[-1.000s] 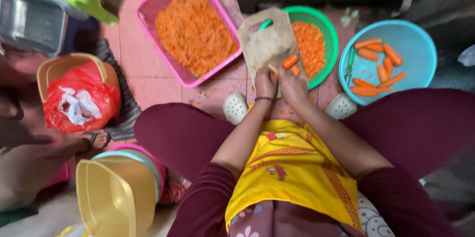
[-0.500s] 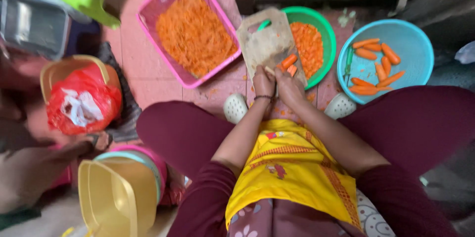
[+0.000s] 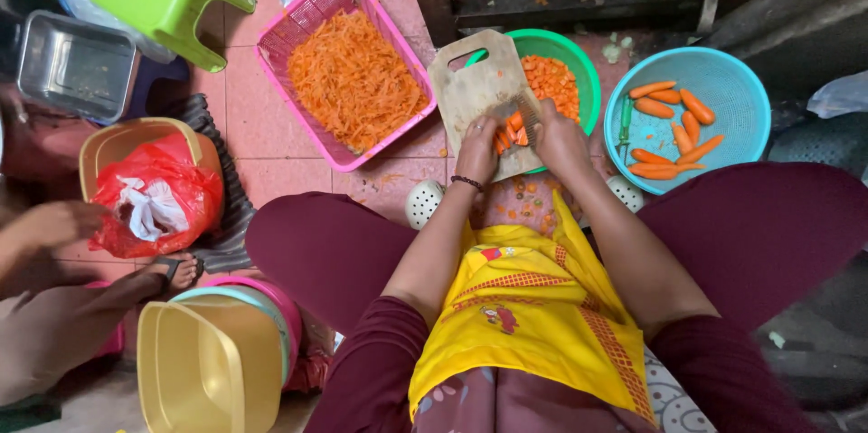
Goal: Peeling and slicing carrots on a wooden cutting board using a hand peeler and a knife.
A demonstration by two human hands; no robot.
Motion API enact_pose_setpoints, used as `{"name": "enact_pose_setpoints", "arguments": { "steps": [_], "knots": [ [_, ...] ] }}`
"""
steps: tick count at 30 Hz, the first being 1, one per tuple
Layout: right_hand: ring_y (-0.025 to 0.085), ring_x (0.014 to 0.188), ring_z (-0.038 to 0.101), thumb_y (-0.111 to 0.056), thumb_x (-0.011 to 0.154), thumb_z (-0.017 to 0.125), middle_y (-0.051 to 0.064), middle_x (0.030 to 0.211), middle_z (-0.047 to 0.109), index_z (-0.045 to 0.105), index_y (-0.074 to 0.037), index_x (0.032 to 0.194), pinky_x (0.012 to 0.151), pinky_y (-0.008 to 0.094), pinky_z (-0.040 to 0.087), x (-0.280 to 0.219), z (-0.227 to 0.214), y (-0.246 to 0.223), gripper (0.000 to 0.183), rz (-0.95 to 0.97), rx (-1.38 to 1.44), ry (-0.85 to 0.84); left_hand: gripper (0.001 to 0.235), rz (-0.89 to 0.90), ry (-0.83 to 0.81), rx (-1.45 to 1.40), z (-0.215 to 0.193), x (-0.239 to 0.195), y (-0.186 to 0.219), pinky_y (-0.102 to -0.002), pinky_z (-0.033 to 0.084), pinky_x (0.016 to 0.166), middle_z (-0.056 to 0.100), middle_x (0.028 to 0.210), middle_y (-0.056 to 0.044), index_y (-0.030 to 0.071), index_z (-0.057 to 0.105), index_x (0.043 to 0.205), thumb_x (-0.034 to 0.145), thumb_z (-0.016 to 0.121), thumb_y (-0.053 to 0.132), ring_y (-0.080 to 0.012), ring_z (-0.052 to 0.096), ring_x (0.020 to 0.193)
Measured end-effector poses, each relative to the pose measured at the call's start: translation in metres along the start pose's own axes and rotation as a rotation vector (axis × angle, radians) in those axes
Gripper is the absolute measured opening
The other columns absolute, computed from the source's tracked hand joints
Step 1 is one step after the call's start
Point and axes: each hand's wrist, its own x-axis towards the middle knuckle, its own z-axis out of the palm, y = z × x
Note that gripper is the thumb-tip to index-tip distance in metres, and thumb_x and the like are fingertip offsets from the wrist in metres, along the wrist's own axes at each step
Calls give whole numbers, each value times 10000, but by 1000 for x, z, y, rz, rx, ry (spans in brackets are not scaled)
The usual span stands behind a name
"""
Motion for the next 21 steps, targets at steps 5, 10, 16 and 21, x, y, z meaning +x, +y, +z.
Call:
{"name": "enact_pose_setpoints", "arguments": {
  "steps": [5, 10, 16, 21],
  "knots": [
    [542, 1027, 679, -202, 1010, 515, 294, 1117, 703, 464, -115, 1292, 889, 652, 526, -9, -10, -21, 299, 11, 25, -58, 259, -27, -87, 89, 26, 0, -29, -439, 530, 999, 625, 1064, -50, 178, 588, 1046, 853, 650, 17, -322, 631, 1094],
    [525, 1030, 687, -208, 1000, 530, 278, 1136, 711, 475, -130, 1306, 882, 646, 536, -8, -4, -23, 320, -5, 13, -83, 175, -76, -198, 193, 30, -2, -42, -386, 554, 1000, 645, 1141, -18, 219, 639, 1053, 907, 661, 126, -269, 621, 1141],
    [520, 1019, 691, -250, 958, 560, 287, 1047, 725, 547, -120, 1206, 901, 630, 538, 2, 35, -13, 281, -44, 21, -138, 230, -300, -127, 262, 24, -13, -41, -440, 610, 911, 595, 1115, -102, 159, 599, 1057, 882, 728, 235, -339, 678, 1034],
    [506, 930, 715, -178, 960, 524, 267, 963, 720, 512, -83, 1209, 846, 612, 560, 5, 49, -13, 266, -63, -31, -106, 311, -394, -39, 81, 60, -18, -60, -491, 627, 873, 552, 1093, -105, 169, 612, 1090, 838, 784, 230, -388, 699, 971]
  ]
}}
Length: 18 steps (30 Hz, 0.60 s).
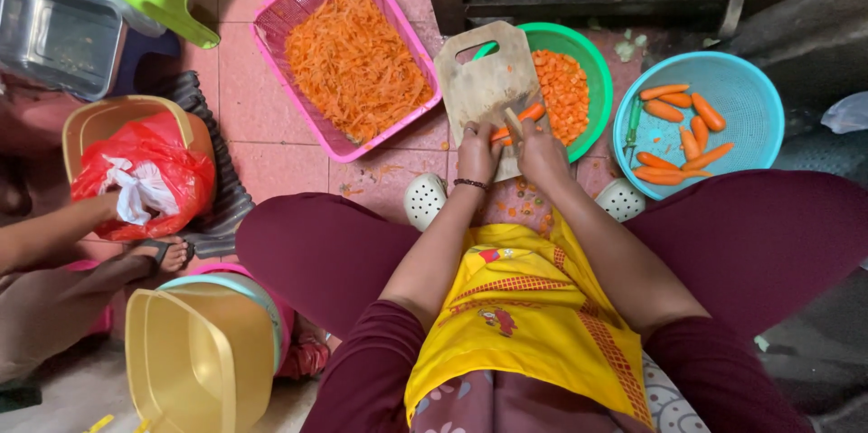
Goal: Peeling and slicing carrots on a wooden cutting board using a hand peeler and a knife.
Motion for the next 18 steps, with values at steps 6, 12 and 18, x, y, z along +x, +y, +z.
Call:
{"name": "enact_pose_setpoints", "arguments": {
  "steps": [6, 12, 18],
  "knots": [
    [499, 900, 721, -136, 945, 504, 249, 939, 710, 490, -66, 1206, 826, 600, 572, -1, -10, -8, 271, -28, -70, 7, 245, -32, -50, 67, -16, -6, 24, -506, 627, 864, 576, 1080, -92, 221, 622, 1112, 891, 727, 240, -395, 715, 953],
    [468, 987, 720, -93, 960, 436, 220, 1035, 707, 434, -67, 1253, 887, 589, 563, -13, -28, -44, 294, 10, -57, -100, 249, 4, -3, 88, -18, -6, 32, -512, 634, 822, 588, 1024, -116, 180, 618, 1116, 886, 713, 181, -413, 711, 926],
    [500, 1062, 689, -33, 921, 434, 250, 1104, 690, 394, -54, 1282, 950, 609, 533, 0, -24, -43, 364, 49, -19, -190, 54, 13, 55, 1, -4, 2, 13, -475, 623, 816, 572, 933, -56, 197, 625, 932, 903, 666, 178, -356, 701, 899]
  ]
}}
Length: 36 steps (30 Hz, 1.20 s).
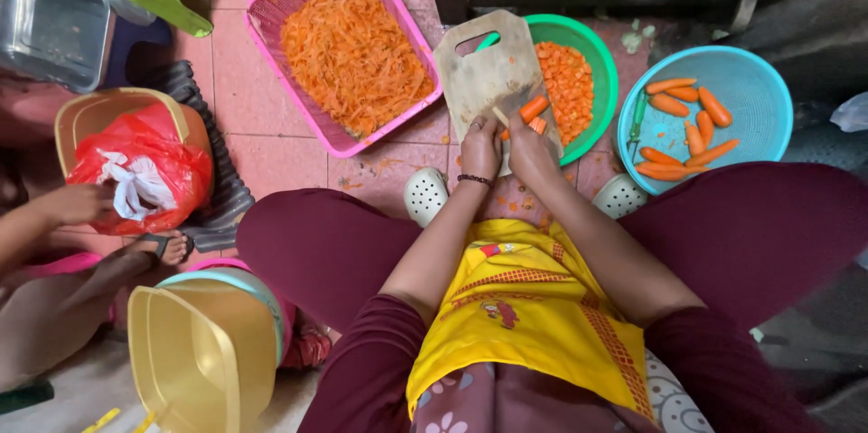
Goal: Peeling and slicing carrots on a wooden cutting board using a hand peeler and a knife.
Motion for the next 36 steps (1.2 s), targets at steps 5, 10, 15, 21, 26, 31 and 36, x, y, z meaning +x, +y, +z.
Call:
{"name": "enact_pose_setpoints", "arguments": {
  "steps": [5, 10, 15, 21, 26, 31, 36],
  "knots": [
    [495, 1078, 691, -70, 923, 439, 253, 1108, 702, 415, -73, 1298, 940, 611, 532, 27, 36, 35, 376, -3, -37, -25, 73, 17, -13, -17, -1, -11, 5, -473, 616, 832, 585, 917, -61, 178, 628, 910, 883, 691, 150, -342, 699, 921],
    [521, 1124, 666, -111, 972, 374, 292, 1168, 693, 403, -102, 1355, 981, 632, 502, -15, 25, 27, 385, 89, 5, -98, 101, 41, -85, -103, 18, -29, 9, -513, 601, 867, 622, 924, -121, 114, 653, 922, 846, 718, 100, -386, 687, 973],
    [541, 1025, 692, -35, 974, 429, 320, 1134, 667, 367, -21, 1418, 895, 637, 552, -24, 30, 31, 448, -12, 9, 103, 104, 30, -74, -35, 18, -22, 8, -495, 609, 887, 642, 1013, -114, 120, 656, 894, 848, 743, 154, -389, 692, 1016],
    [540, 1101, 665, -168, 1031, 438, 329, 1094, 703, 378, -87, 1358, 971, 622, 506, -14, -2, 37, 342, 87, 36, 41, 91, 30, -78, -43, 30, -6, 8, -465, 599, 909, 624, 960, -69, 160, 644, 881, 853, 729, 174, -337, 694, 1009],
    [513, 1014, 705, -74, 960, 462, 269, 1079, 697, 429, -79, 1290, 884, 601, 562, -16, 19, 30, 331, 15, -47, 69, 103, 55, -36, -54, 24, -11, 17, -469, 600, 881, 629, 900, -103, 104, 639, 836, 817, 740, 101, -354, 691, 963],
    [528, 1065, 681, -103, 968, 516, 268, 1129, 674, 411, -74, 1369, 928, 634, 540, -2, 17, 33, 416, 3, -21, 100, 102, 63, -12, -83, 22, -1, 12, -437, 599, 889, 648, 877, -65, 135, 663, 865, 812, 734, 86, -308, 699, 955],
    [554, 1085, 662, -93, 971, 440, 319, 1111, 684, 400, -51, 1303, 931, 647, 522, 4, 14, 43, 337, 23, 23, 84, 112, 5, -13, -79, 27, 2, 7, -443, 595, 904, 650, 875, -48, 150, 660, 860, 810, 750, 105, -300, 703, 957]
  ]
}}
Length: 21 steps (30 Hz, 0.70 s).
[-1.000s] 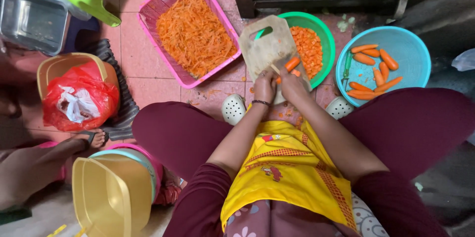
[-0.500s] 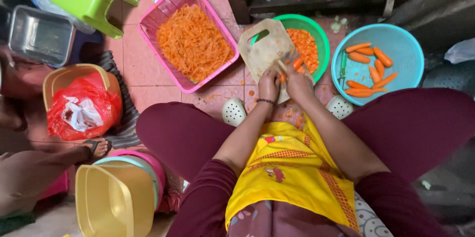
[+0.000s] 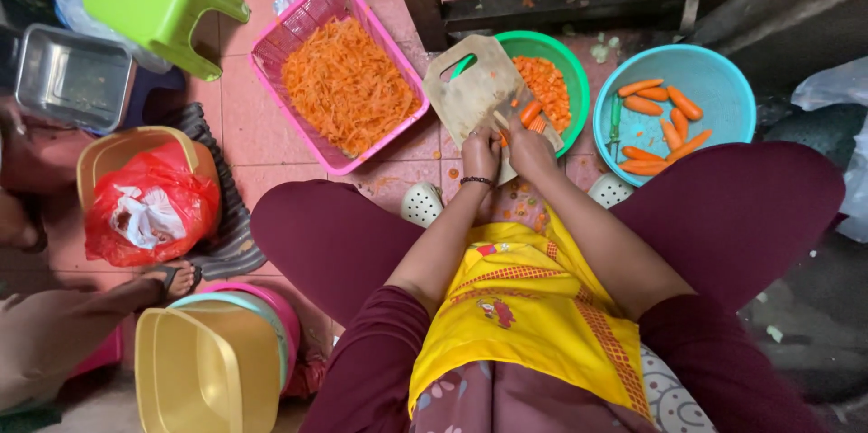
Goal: Peeling and slicing carrots on a wooden cutting board using a hand peeler and a knife.
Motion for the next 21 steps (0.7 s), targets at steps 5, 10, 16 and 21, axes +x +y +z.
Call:
{"name": "enact_pose_setpoints", "arguments": {
  "steps": [5, 10, 16, 21],
  "knots": [
    [553, 1087, 662, -104, 986, 434, 312, 1096, 694, 417, -77, 1281, 944, 639, 518, -14, -11, -10, 297, 23, 20, 7, 114, -58, 2, 14, 4, 4, -1, -447, 596, 904, 653, 884, -58, 153, 662, 853, 808, 759, 111, -302, 708, 964],
    [534, 1072, 676, -94, 974, 415, 284, 1079, 706, 423, -113, 1308, 926, 632, 529, -8, 8, -7, 334, -14, -29, -14, 93, -111, -29, 4, 6, -1, -4, -452, 592, 915, 653, 870, -69, 140, 660, 809, 819, 743, 99, -309, 708, 969],
    [532, 1078, 677, -130, 999, 415, 304, 1102, 701, 477, -68, 1206, 932, 618, 536, -5, -2, -17, 225, -2, -9, 20, 105, 13, 67, -42, 5, 8, -1, -470, 570, 845, 639, 781, -148, 89, 646, 738, 806, 720, 58, -368, 688, 883],
    [523, 1179, 629, -199, 1019, 451, 291, 1202, 671, 458, -149, 1266, 1012, 602, 504, -32, -33, -31, 251, 78, 155, -5, 131, -26, 59, 13, 7, 7, -9, -431, 574, 879, 626, 794, -73, 139, 628, 757, 794, 747, 98, -306, 694, 905]
  ]
}}
